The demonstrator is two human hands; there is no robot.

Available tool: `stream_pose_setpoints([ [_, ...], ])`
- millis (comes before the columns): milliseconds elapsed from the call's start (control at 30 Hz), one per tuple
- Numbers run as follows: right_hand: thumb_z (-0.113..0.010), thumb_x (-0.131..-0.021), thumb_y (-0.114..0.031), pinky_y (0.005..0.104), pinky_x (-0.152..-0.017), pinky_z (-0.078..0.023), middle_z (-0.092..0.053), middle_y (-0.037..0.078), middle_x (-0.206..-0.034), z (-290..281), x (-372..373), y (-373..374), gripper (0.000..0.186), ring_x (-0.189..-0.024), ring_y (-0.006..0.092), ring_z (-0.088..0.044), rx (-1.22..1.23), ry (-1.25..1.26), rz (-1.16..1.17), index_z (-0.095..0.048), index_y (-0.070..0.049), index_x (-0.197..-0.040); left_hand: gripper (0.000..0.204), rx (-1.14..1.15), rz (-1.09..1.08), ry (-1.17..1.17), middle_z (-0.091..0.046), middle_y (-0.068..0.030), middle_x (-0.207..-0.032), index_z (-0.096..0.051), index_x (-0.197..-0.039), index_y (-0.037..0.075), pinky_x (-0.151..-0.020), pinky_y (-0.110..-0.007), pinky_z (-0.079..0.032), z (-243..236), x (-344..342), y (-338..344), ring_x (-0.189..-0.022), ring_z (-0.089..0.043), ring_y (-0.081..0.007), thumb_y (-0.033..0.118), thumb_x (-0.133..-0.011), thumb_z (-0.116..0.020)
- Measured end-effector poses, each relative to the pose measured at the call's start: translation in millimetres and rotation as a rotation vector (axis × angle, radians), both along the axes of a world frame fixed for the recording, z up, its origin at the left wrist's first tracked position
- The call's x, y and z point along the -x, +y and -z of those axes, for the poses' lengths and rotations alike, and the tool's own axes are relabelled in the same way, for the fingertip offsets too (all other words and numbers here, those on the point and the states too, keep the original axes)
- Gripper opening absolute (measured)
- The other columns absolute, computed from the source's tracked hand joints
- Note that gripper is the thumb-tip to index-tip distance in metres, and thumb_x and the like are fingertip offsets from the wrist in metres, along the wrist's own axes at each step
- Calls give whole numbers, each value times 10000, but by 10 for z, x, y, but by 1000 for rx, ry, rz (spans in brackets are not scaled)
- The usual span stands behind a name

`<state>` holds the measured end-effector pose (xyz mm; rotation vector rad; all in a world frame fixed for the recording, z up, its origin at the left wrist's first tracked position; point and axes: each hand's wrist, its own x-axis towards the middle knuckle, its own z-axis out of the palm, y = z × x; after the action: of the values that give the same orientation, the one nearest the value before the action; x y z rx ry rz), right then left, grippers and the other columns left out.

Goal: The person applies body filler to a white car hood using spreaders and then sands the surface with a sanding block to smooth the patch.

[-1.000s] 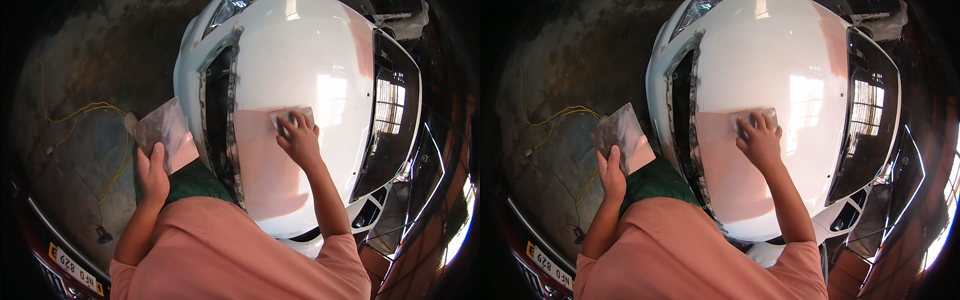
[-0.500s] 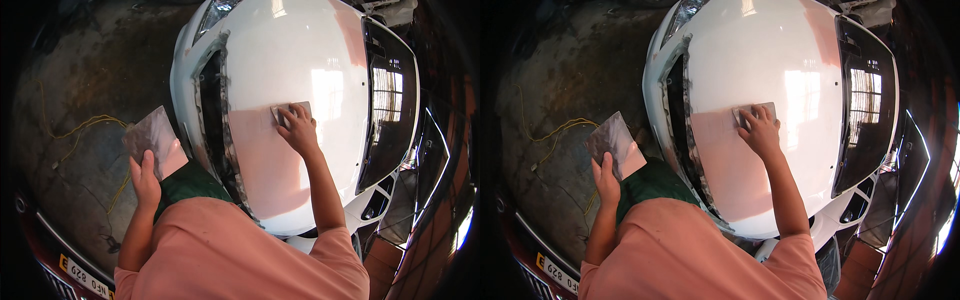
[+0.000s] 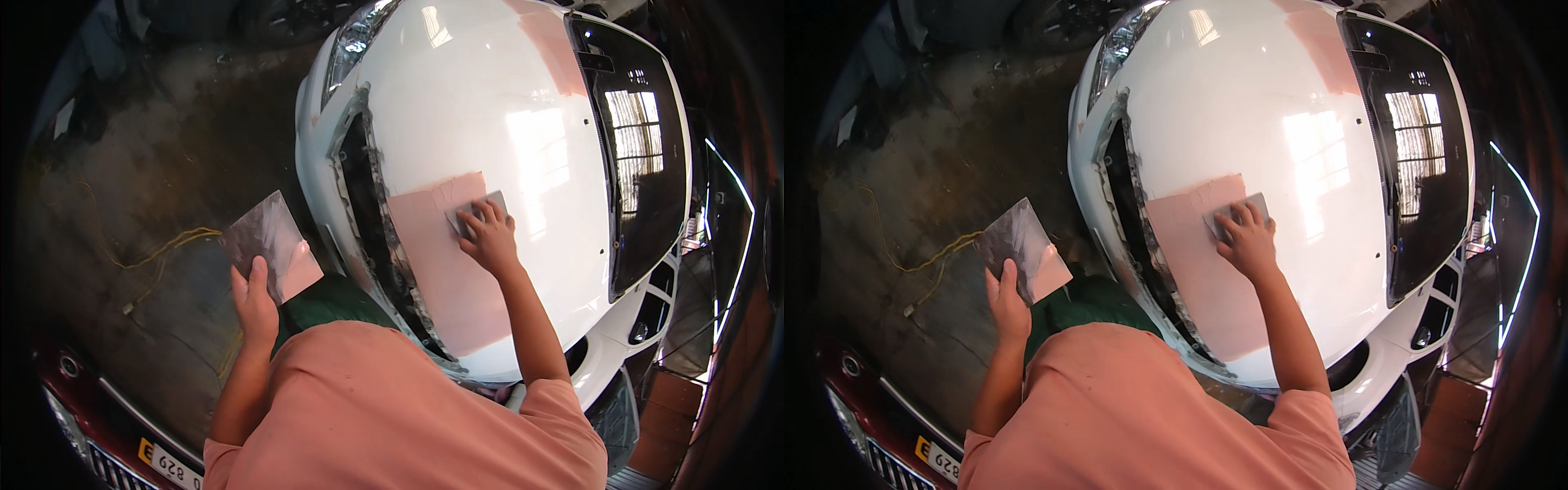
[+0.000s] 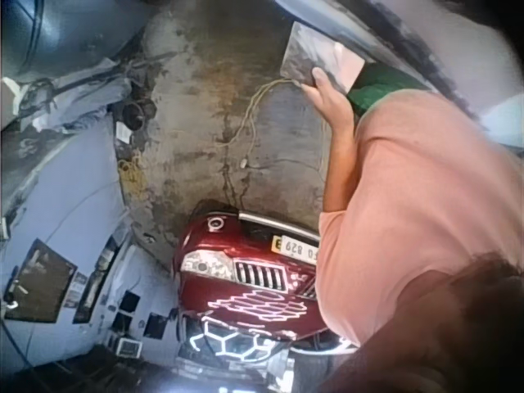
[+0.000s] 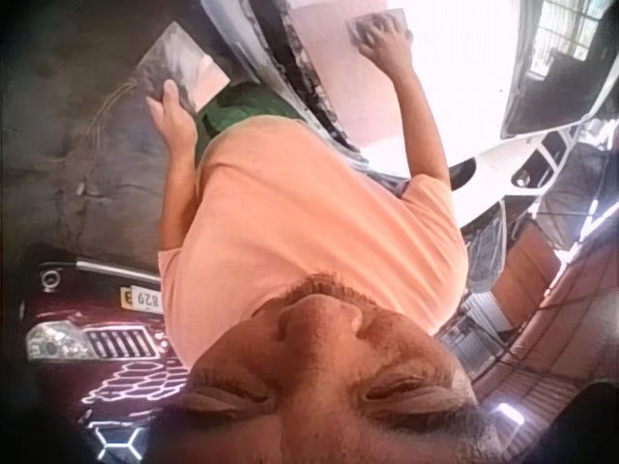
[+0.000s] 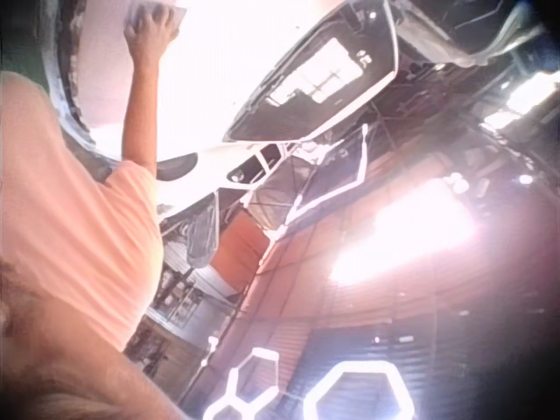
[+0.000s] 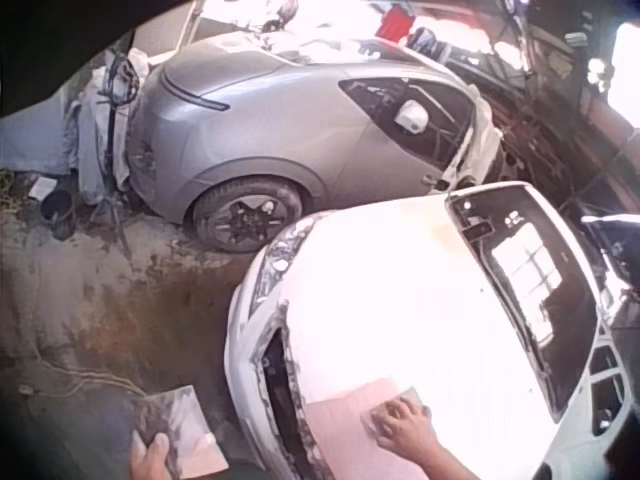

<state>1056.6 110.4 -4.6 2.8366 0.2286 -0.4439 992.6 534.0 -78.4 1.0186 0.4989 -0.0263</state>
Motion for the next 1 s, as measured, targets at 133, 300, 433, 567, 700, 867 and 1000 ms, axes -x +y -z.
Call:
stream_pose_setpoints([
  [133,-755,-778,-264,557,-1093,-371,-498,61,-1481,-403,166,219,604,-1433,311,-406,-257,-15,266,-602,-144,-1350,487,107,8,-44,-540,-108,-1417,-409,-1486,-34,-1114,-342,-384,-64,-64,234,-1284,-522,-202,251,-1101,-500],
  [300,-729,-838,-372,563,-1122,-415,-464,118,-1521,-681,424,700,740,-1427,326,-425,-1980,-127,618,-473,-71,-1464,446,112,76,-64,-556,-101,-1393,-452,-1443,-15,-1095,-352,-417,-357,-251,654,-1252,-551,-194,244,-1089,-538],
  [433,-630,-900,-546,747,-1081,-350,-409,152,-1590,-389,671,1294,810,-1470,416,-362,-2724,-266,638,-391,-138,-1558,425,25,168,-90,-570,-94,-1364,-467,-1427,-5,-1084,-354,-424,-532,-499,841,-1231,-562,-195,221,-1078,-554],
  [567,-538,-939,-591,795,-1048,-349,-397,130,-1604,-66,822,1632,752,-1474,440,-345,-3061,-179,731,-391,-205,-1567,404,-6,182,-87,-582,-85,-1335,-480,-1411,-2,-1077,-348,-426,-798,-612,887,-1218,-565,-187,198,-1069,-558],
  [700,-592,-985,-214,738,-1048,-413,-488,132,-1526,6,745,1910,559,-1439,420,-405,-2675,-219,892,-440,-133,-1516,397,67,240,-74,-592,-80,-1323,-465,-1421,37,-1038,-374,-487,-821,-698,795,-1193,-601,-209,206,-1072,-549],
  [867,-555,-908,122,437,-1163,-376,-466,159,-1506,-621,480,2670,621,-1428,321,-426,-1738,-271,67,-491,-117,-1478,359,182,364,11,-608,-104,-1289,-475,-1389,49,-982,-399,-530,-1091,-899,410,-1153,-635,-245,177,-1060,-537],
  [1000,-653,-820,100,467,-1098,-431,-506,200,-1414,-672,361,2775,650,-1336,400,-489,-1359,-424,-175,-576,-140,-1420,338,149,360,-23,-625,-96,-1263,-494,-1368,49,-965,-407,-546,-1259,-1035,318,-1138,-644,-243,132,-1044,-539],
])
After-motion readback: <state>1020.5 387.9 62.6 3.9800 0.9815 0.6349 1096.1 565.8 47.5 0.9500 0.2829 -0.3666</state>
